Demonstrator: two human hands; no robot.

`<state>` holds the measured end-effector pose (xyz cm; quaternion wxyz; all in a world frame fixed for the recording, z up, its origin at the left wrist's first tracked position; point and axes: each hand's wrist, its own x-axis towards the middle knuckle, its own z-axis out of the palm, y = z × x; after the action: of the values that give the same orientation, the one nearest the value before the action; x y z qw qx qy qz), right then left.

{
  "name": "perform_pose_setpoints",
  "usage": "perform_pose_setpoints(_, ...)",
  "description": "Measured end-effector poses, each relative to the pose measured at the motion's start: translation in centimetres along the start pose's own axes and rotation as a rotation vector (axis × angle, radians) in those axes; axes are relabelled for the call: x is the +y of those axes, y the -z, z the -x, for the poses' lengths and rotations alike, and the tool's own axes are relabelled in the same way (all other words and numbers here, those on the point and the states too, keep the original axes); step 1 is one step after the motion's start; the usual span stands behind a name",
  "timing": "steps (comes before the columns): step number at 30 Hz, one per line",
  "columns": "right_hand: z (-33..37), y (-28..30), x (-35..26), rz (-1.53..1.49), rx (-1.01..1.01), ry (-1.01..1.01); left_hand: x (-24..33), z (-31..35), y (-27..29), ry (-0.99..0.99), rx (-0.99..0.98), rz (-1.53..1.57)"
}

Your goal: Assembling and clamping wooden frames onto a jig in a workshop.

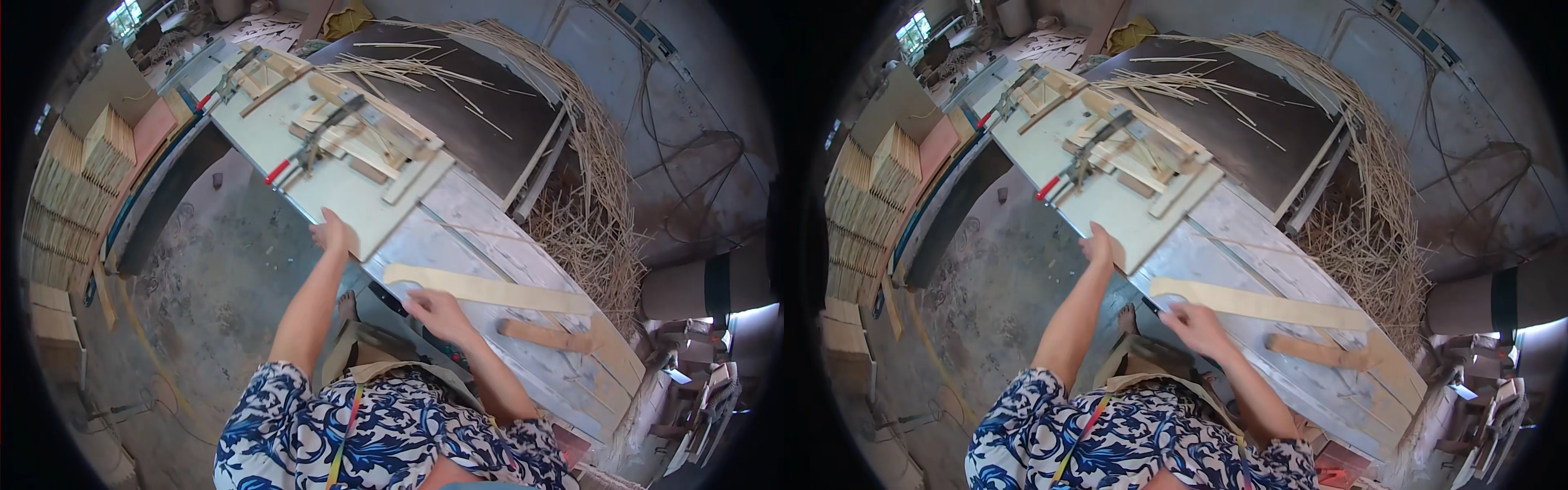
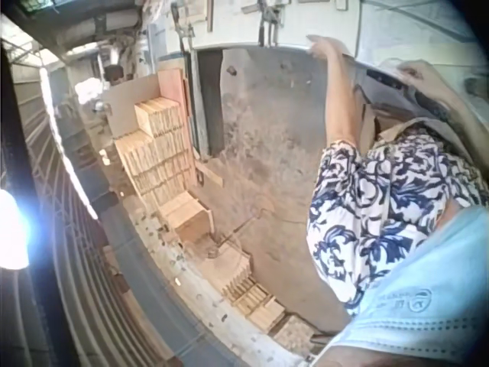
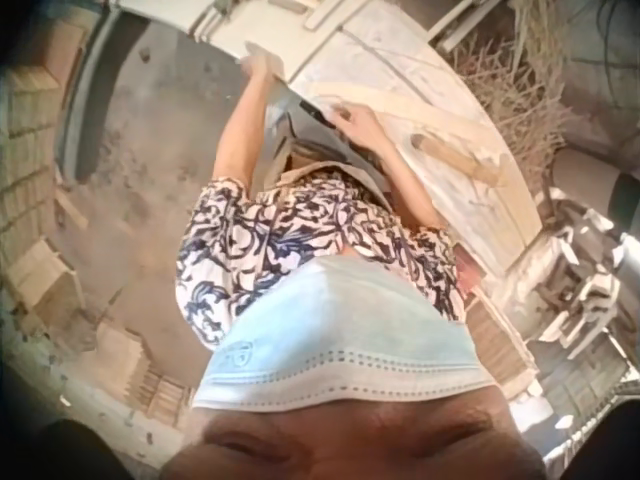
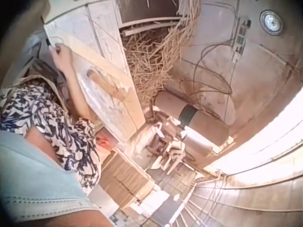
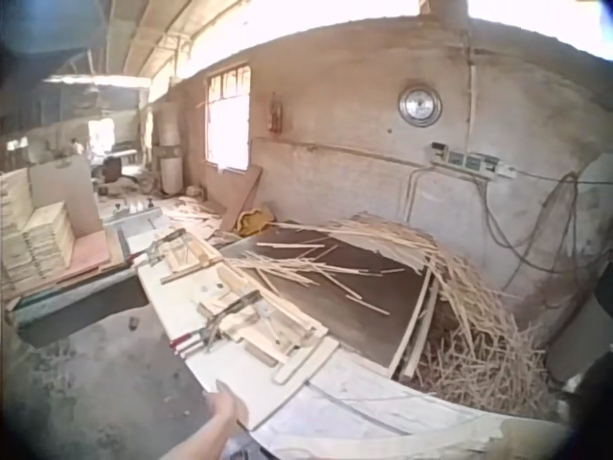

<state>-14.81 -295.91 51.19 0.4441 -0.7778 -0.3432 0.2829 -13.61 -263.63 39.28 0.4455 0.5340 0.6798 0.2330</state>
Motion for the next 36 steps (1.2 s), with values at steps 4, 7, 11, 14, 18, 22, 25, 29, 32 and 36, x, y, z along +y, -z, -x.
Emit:
perform_pose_setpoints(4, 18.8, 8.3, 3.7, -0.189, 0.138, -0.402, 0.5, 2.5, -1.5, -0.05, 0.12, -0.127)
perform_pose_setpoints(7, 36.8, 12.3, 17.3, -0.418, 0.791, -0.629, 0.7, 3.2, -2.0, -0.051, 0.147, -0.117)
perform_pose_setpoints(11, 61.3, 16.4, 35.4, -0.296, 1.517, -1.03, 0.4, 4.0, -2.9, -0.027, 0.144, -0.138)
perform_pose_setpoints(14, 66.3, 17.9, 38.6, -1.067, 1.443, -0.82, -0.7, 3.3, -3.0, -0.034, 0.204, -0.136)
perform_pose_setpoints(18, 58.5, 19.6, 42.6, -0.926, 1.825, -1.062, -1.3, 2.9, -2.3, -0.054, 0.224, -0.118)
perform_pose_setpoints(22, 60.5, 19.5, 48.8, -0.324, 1.883, -1.692, -1.5, 4.4, -6.6, -0.08, 0.161, -0.112)
perform_pose_setpoints(25, 57.1, 20.0, 48.2, -0.472, 2.145, -1.627, -2.1, 3.7, -4.6, -0.092, 0.222, -0.104)
perform_pose_setpoints(29, 57.5, 20.4, 50.9, -0.17, 1.59, -1.897, -3.4, 2.6, -3.6, -0.124, 0.238, -0.091)
perform_pose_setpoints(32, 67.6, 21.2, 57.3, 0.312, 0.829, -2.241, -5.8, 2.6, -9.9, -0.113, 0.113, -0.128)
perform_pose_setpoints(36, 60.5, 19.3, 53.6, 0.316, 0.601, -2.052, -5.2, 0.8, -5.5, -0.2, 0.238, -0.181)
